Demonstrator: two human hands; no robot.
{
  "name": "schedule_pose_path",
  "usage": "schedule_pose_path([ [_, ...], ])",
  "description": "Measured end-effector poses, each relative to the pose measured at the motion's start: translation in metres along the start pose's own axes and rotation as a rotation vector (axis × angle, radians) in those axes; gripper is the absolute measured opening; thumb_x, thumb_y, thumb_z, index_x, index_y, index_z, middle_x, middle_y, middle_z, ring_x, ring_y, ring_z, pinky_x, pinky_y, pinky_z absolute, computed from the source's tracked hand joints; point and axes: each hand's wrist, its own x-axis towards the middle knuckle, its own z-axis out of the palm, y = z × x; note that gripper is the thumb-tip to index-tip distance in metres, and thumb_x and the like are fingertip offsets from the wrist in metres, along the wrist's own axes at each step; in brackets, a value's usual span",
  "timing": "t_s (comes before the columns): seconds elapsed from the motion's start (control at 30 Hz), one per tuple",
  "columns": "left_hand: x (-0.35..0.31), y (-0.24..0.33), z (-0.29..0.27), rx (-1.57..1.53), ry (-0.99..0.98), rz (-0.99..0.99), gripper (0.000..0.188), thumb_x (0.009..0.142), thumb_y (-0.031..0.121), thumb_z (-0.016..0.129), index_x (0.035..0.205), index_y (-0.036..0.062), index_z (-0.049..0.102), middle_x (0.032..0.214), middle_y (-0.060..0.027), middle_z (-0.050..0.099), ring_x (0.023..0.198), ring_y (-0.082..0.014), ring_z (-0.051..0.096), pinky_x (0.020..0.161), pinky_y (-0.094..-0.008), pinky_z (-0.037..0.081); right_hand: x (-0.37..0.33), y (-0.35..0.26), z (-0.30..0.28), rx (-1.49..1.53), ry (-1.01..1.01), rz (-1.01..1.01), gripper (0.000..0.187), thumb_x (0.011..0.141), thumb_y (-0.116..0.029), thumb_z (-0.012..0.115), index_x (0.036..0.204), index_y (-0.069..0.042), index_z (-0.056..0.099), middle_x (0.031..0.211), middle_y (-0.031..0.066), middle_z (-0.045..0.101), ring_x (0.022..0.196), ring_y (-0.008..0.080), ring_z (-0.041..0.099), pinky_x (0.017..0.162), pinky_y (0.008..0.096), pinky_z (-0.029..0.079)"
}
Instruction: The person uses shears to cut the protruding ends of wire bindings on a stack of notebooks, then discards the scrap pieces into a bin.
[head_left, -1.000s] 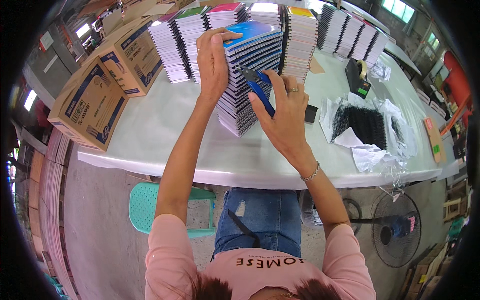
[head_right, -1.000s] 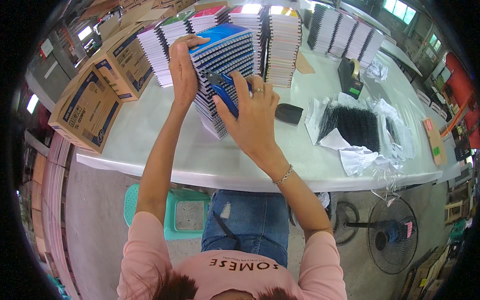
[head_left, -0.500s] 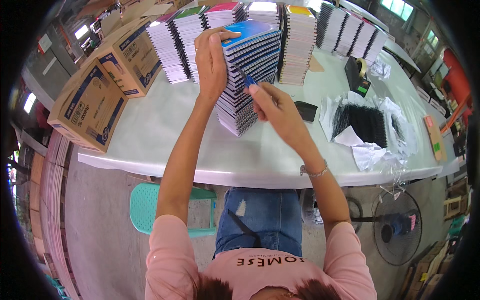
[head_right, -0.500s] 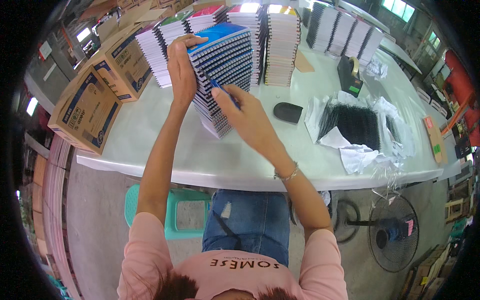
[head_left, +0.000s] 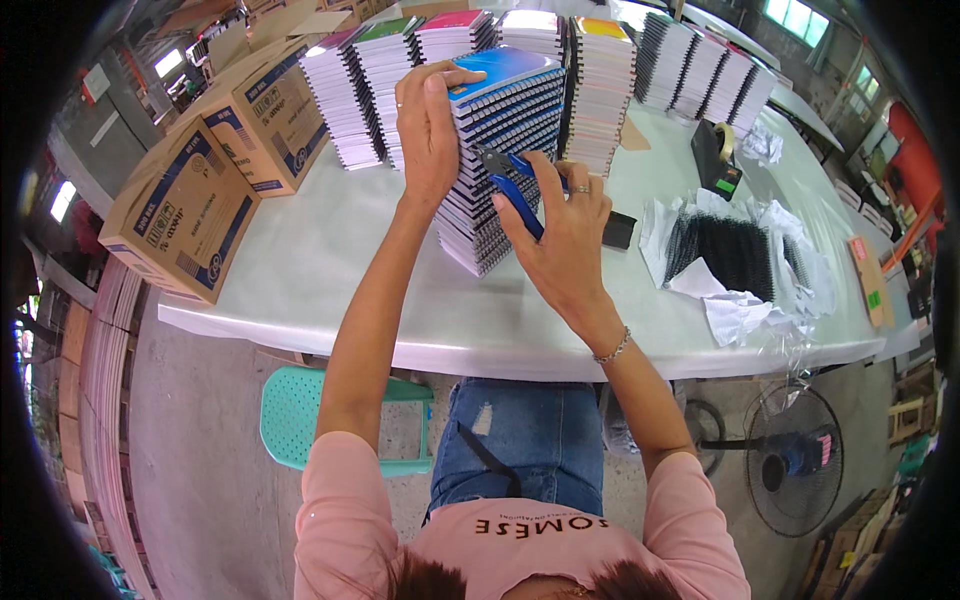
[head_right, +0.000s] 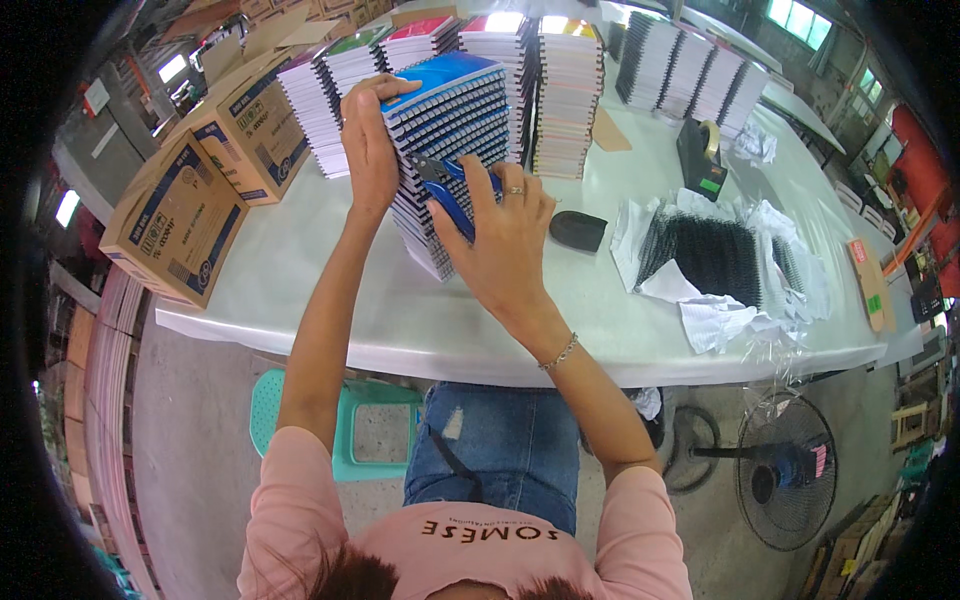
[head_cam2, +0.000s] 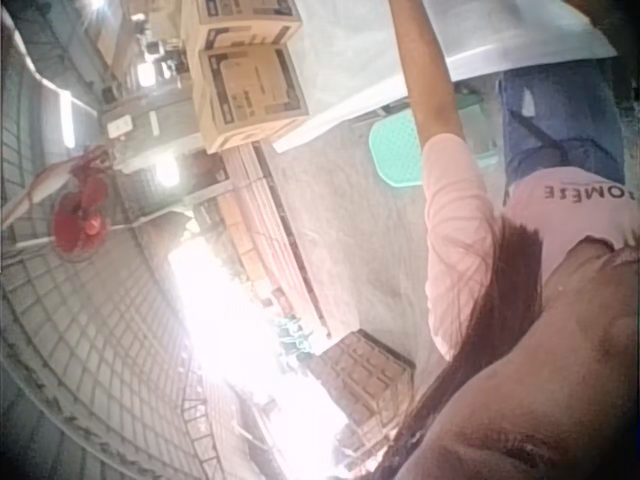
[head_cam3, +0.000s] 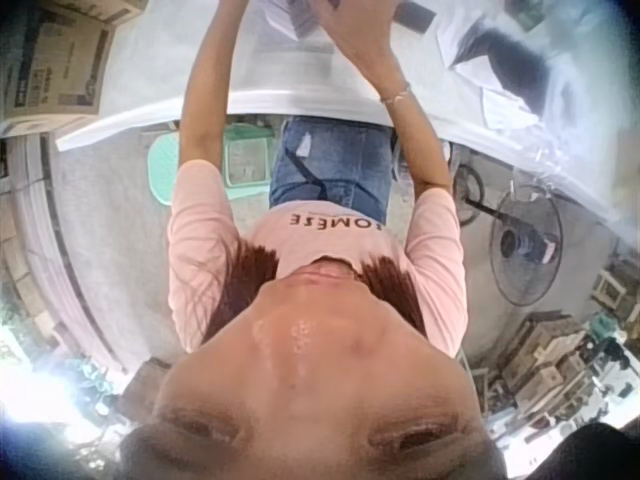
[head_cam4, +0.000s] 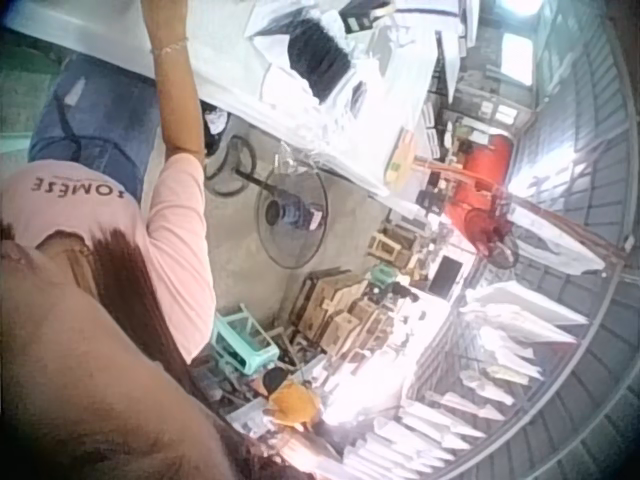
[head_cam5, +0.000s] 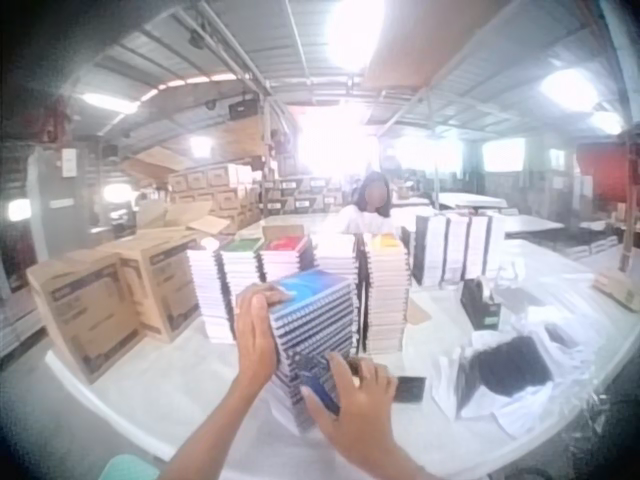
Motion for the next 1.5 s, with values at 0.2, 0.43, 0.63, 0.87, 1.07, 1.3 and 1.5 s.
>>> schedule_pose_path([
  [0.2,0.001,-0.002,-0.002,0.005,0.000,0.018,0.050,0.108,0.024,0.030,0.099,0.0004,0.073,0.108,-0.0151,0.064,0.109,-0.0304,0.052,0.101,-0.0412,0.037,0.007,-0.004,-0.005,0.339,-0.184,0.225,0.040,0.094,-0.038,0.067,0.117,-0.006,0.064,0.086,0.0076,0.059,0.078,0.0209,0.056,0.070,0.0340,0.042],
  [0.43,0.000,0.001,0.000,0.049,-0.023,0.023,0.054,0.109,0.027,0.027,0.101,-0.0002,0.073,0.109,-0.0154,0.065,0.111,-0.0300,0.053,0.103,-0.0409,0.036,0.024,0.011,-0.027,0.897,-0.559,0.574,0.050,0.100,-0.045,0.058,0.117,0.001,0.064,0.084,0.0078,0.063,0.072,0.0153,0.058,0.065,0.0284,0.045],
  [0.63,0.000,0.001,-0.002,0.068,-0.022,0.008,0.057,0.109,0.028,0.025,0.102,-0.0010,0.073,0.111,-0.0161,0.065,0.112,-0.0306,0.053,0.104,-0.0412,0.036,-0.006,0.000,-0.013,0.099,-0.077,0.098,0.047,0.092,-0.034,0.069,0.128,-0.005,0.058,0.111,0.0171,0.054,0.106,0.0312,0.050,0.093,0.0462,0.035],
  [0.87,0.000,0.000,0.000,0.048,-0.003,0.039,0.053,0.109,0.025,0.028,0.100,-0.0001,0.073,0.108,-0.0151,0.065,0.109,-0.0301,0.052,0.101,-0.0411,0.036,-0.009,0.000,-0.004,0.035,-0.046,0.027,0.051,0.089,-0.034,0.072,0.130,-0.007,0.056,0.114,0.0161,0.053,0.108,0.0320,0.047,0.096,0.0476,0.032],
  [1.07,0.000,-0.001,0.000,0.033,0.013,0.050,0.051,0.108,0.024,0.030,0.099,0.0003,0.074,0.107,-0.0146,0.064,0.108,-0.0299,0.052,0.100,-0.0411,0.036,-0.007,-0.006,-0.006,0.015,-0.032,0.063,0.051,0.089,-0.034,0.072,0.130,-0.007,0.056,0.114,0.0163,0.053,0.110,0.0325,0.047,0.095,0.0474,0.032],
  [1.3,0.000,-0.002,-0.001,0.063,-0.021,0.050,0.055,0.109,0.027,0.025,0.104,-0.0008,0.073,0.110,-0.0162,0.065,0.112,-0.0296,0.052,0.103,-0.0408,0.037,-0.007,-0.005,-0.006,-0.058,0.003,-0.011,0.045,0.091,-0.034,0.069,0.125,-0.006,0.061,0.106,0.0160,0.058,0.102,0.0306,0.054,0.088,0.0427,0.039],
  [1.5,0.000,-0.003,-0.001,0.073,-0.002,0.055,0.055,0.109,0.027,0.026,0.104,-0.0003,0.073,0.109,-0.0158,0.066,0.111,-0.0300,0.053,0.103,-0.0407,0.037,0.018,0.011,-0.028,1.335,-0.777,0.846,0.049,0.100,-0.042,0.060,0.114,0.004,0.065,0.072,0.0057,0.062,0.069,0.0122,0.058,0.062,0.0267,0.043],
])
